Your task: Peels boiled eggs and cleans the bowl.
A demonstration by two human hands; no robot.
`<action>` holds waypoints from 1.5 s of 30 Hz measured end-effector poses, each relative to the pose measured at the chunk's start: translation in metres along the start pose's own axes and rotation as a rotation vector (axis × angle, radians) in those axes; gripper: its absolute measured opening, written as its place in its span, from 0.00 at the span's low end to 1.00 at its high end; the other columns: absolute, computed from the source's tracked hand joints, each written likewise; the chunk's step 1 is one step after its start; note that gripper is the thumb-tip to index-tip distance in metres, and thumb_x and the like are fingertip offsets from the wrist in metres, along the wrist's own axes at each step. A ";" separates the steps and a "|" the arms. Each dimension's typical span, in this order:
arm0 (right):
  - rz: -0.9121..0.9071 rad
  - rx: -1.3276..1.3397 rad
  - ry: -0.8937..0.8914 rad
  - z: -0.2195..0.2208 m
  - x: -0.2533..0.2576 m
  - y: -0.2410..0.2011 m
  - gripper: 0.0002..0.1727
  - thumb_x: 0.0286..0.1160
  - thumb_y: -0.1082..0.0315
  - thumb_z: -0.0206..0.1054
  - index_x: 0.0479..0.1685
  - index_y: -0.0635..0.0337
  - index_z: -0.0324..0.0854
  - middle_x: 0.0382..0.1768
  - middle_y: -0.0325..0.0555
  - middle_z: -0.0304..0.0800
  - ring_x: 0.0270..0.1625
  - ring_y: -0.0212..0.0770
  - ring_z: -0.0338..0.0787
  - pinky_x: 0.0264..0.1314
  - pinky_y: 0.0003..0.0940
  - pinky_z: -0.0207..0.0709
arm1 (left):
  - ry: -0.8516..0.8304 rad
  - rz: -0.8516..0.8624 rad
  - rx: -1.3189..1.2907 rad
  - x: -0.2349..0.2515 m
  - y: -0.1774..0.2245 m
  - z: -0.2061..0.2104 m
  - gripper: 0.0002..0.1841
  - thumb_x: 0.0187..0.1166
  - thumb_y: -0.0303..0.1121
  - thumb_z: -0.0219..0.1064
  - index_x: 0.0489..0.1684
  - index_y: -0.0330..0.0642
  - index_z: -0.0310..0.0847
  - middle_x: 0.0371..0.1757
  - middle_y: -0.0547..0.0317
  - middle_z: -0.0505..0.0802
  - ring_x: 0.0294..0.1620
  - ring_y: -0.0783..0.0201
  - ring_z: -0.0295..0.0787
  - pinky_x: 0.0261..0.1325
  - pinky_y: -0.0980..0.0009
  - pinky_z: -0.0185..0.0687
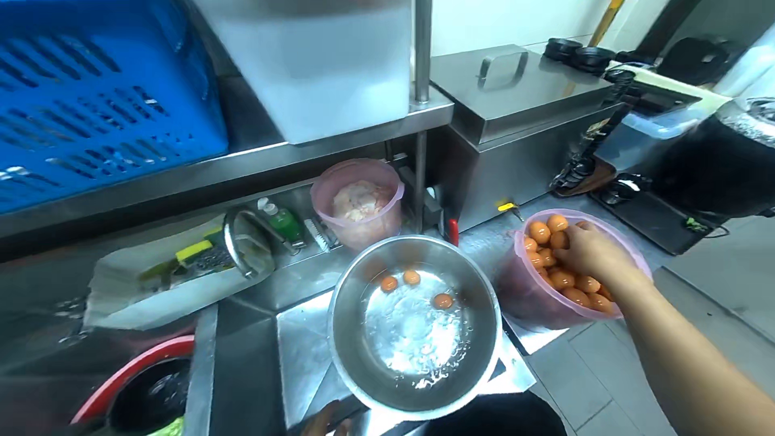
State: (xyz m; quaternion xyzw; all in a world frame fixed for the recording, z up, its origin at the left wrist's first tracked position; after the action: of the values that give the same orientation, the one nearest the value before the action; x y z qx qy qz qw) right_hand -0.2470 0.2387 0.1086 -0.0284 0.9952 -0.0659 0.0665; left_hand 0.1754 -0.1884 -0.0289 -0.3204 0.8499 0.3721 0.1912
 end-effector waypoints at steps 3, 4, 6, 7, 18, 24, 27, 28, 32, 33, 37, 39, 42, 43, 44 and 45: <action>0.009 -0.037 -0.051 0.001 0.003 -0.002 0.28 0.68 0.55 0.80 0.59 0.67 0.84 0.68 0.73 0.78 0.63 0.75 0.84 0.56 0.77 0.78 | 0.030 -0.022 0.008 -0.009 -0.011 -0.001 0.31 0.85 0.49 0.64 0.82 0.37 0.72 0.74 0.35 0.84 0.76 0.41 0.82 0.82 0.42 0.71; 0.015 -0.053 -0.068 -0.001 0.001 -0.004 0.28 0.69 0.54 0.80 0.60 0.67 0.84 0.69 0.73 0.77 0.64 0.76 0.83 0.58 0.78 0.77 | 0.037 -0.030 0.010 -0.011 -0.015 -0.001 0.31 0.85 0.48 0.64 0.82 0.37 0.73 0.74 0.36 0.84 0.77 0.41 0.80 0.83 0.41 0.69; 0.014 -0.072 -0.021 -0.018 -0.013 -0.022 0.28 0.72 0.51 0.78 0.57 0.68 0.85 0.67 0.75 0.80 0.64 0.79 0.82 0.57 0.81 0.75 | 0.043 -0.062 0.002 -0.016 -0.021 0.000 0.31 0.85 0.48 0.65 0.82 0.37 0.73 0.74 0.35 0.84 0.77 0.38 0.79 0.83 0.39 0.68; -0.007 -0.058 0.035 -0.031 -0.026 -0.039 0.27 0.75 0.52 0.75 0.58 0.69 0.84 0.65 0.77 0.80 0.64 0.81 0.81 0.56 0.82 0.74 | 0.047 -0.080 -0.009 -0.017 -0.023 0.001 0.31 0.84 0.48 0.65 0.81 0.36 0.73 0.74 0.34 0.84 0.77 0.37 0.79 0.82 0.39 0.68; -0.442 -0.286 -0.560 0.172 -0.062 -0.215 0.19 0.81 0.59 0.66 0.69 0.50 0.82 0.68 0.60 0.84 0.69 0.68 0.84 0.59 0.71 0.80 | 0.059 -0.097 -0.022 -0.012 -0.007 0.004 0.30 0.84 0.52 0.64 0.82 0.47 0.75 0.76 0.47 0.85 0.78 0.48 0.80 0.83 0.46 0.70; -0.500 -0.500 -0.598 0.210 -0.057 -0.222 0.24 0.71 0.60 0.73 0.67 0.53 0.82 0.69 0.59 0.82 0.71 0.66 0.82 0.57 0.70 0.81 | 0.116 -0.206 -0.033 -0.026 -0.032 0.004 0.30 0.85 0.53 0.63 0.83 0.53 0.74 0.77 0.49 0.84 0.77 0.48 0.81 0.82 0.45 0.72; -0.533 -0.525 -0.583 0.194 -0.053 -0.233 0.21 0.73 0.57 0.71 0.62 0.57 0.85 0.68 0.58 0.84 0.73 0.65 0.81 0.59 0.69 0.81 | 0.018 -0.290 -0.049 -0.033 -0.045 0.013 0.30 0.85 0.53 0.63 0.84 0.50 0.73 0.75 0.43 0.85 0.74 0.44 0.83 0.78 0.41 0.74; -0.551 -0.475 -0.545 0.185 -0.050 -0.240 0.21 0.74 0.56 0.72 0.62 0.58 0.85 0.67 0.59 0.84 0.73 0.65 0.80 0.59 0.68 0.81 | -0.001 -0.299 -0.062 -0.033 -0.047 0.015 0.30 0.85 0.54 0.63 0.84 0.51 0.73 0.75 0.43 0.85 0.75 0.43 0.82 0.78 0.40 0.74; -0.692 -0.187 -0.382 0.177 -0.024 -0.277 0.30 0.74 0.49 0.74 0.71 0.59 0.81 0.70 0.58 0.83 0.76 0.63 0.79 0.69 0.66 0.76 | -0.022 -0.298 -0.058 -0.030 -0.045 0.019 0.31 0.85 0.55 0.61 0.85 0.53 0.72 0.76 0.45 0.84 0.77 0.45 0.81 0.80 0.42 0.72; -0.723 -0.137 -0.384 0.183 -0.018 -0.288 0.31 0.74 0.49 0.74 0.71 0.58 0.81 0.71 0.56 0.83 0.77 0.63 0.77 0.70 0.67 0.75 | -0.022 -0.297 -0.047 -0.029 -0.040 0.017 0.31 0.85 0.55 0.61 0.85 0.54 0.72 0.77 0.47 0.84 0.77 0.46 0.80 0.81 0.43 0.72; -0.861 -0.034 -0.507 0.211 -0.007 -0.315 0.30 0.69 0.53 0.79 0.71 0.55 0.82 0.71 0.55 0.82 0.77 0.62 0.76 0.75 0.67 0.71 | 0.057 -0.247 -0.078 -0.027 -0.022 0.003 0.30 0.85 0.55 0.62 0.85 0.55 0.72 0.78 0.52 0.83 0.80 0.50 0.78 0.84 0.46 0.69; -0.935 -0.015 -0.574 0.220 -0.002 -0.320 0.31 0.67 0.52 0.80 0.71 0.50 0.83 0.69 0.54 0.84 0.75 0.57 0.79 0.81 0.62 0.67 | 0.109 -0.231 -0.099 -0.028 -0.019 -0.003 0.30 0.85 0.55 0.61 0.85 0.56 0.73 0.80 0.55 0.82 0.81 0.53 0.77 0.84 0.48 0.69; -0.997 -0.010 -0.696 0.227 0.002 -0.323 0.30 0.62 0.52 0.84 0.66 0.50 0.87 0.66 0.54 0.87 0.73 0.55 0.81 0.80 0.61 0.69 | 0.158 -0.227 -0.103 -0.029 -0.027 -0.001 0.29 0.85 0.54 0.61 0.84 0.56 0.74 0.78 0.54 0.84 0.78 0.53 0.80 0.82 0.49 0.72; -1.000 -0.016 -0.740 0.229 0.000 -0.322 0.30 0.59 0.52 0.85 0.64 0.50 0.88 0.66 0.55 0.87 0.74 0.56 0.80 0.80 0.61 0.69 | 0.147 -0.235 -0.093 -0.029 -0.031 0.002 0.29 0.85 0.54 0.61 0.83 0.55 0.74 0.77 0.52 0.85 0.77 0.52 0.81 0.82 0.49 0.72; -0.998 -0.025 -0.776 0.228 -0.003 -0.321 0.29 0.58 0.53 0.86 0.63 0.51 0.89 0.67 0.56 0.86 0.75 0.57 0.79 0.81 0.62 0.67 | 0.124 -0.248 -0.081 -0.029 -0.034 0.004 0.29 0.86 0.54 0.61 0.84 0.54 0.74 0.75 0.51 0.85 0.77 0.51 0.81 0.81 0.47 0.72; -0.997 -0.045 -0.802 0.228 -0.007 -0.319 0.29 0.58 0.53 0.87 0.63 0.50 0.90 0.68 0.56 0.85 0.77 0.58 0.78 0.82 0.62 0.66 | 0.101 -0.262 -0.071 -0.029 -0.036 0.007 0.29 0.86 0.53 0.61 0.84 0.53 0.74 0.74 0.49 0.86 0.75 0.49 0.82 0.80 0.47 0.73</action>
State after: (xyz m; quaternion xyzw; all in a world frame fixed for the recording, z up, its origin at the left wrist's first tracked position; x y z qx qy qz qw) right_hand -0.1940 -0.1059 -0.0718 -0.5118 0.7615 -0.0522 0.3943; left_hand 0.2218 -0.1900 -0.0350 -0.4535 0.7956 0.3573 0.1835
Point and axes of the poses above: each hand's wrist, its own x-axis towards the middle knuckle, its own z-axis out of the palm, y = z × x, the point moved 3 cm from there along x, towards the middle knuckle
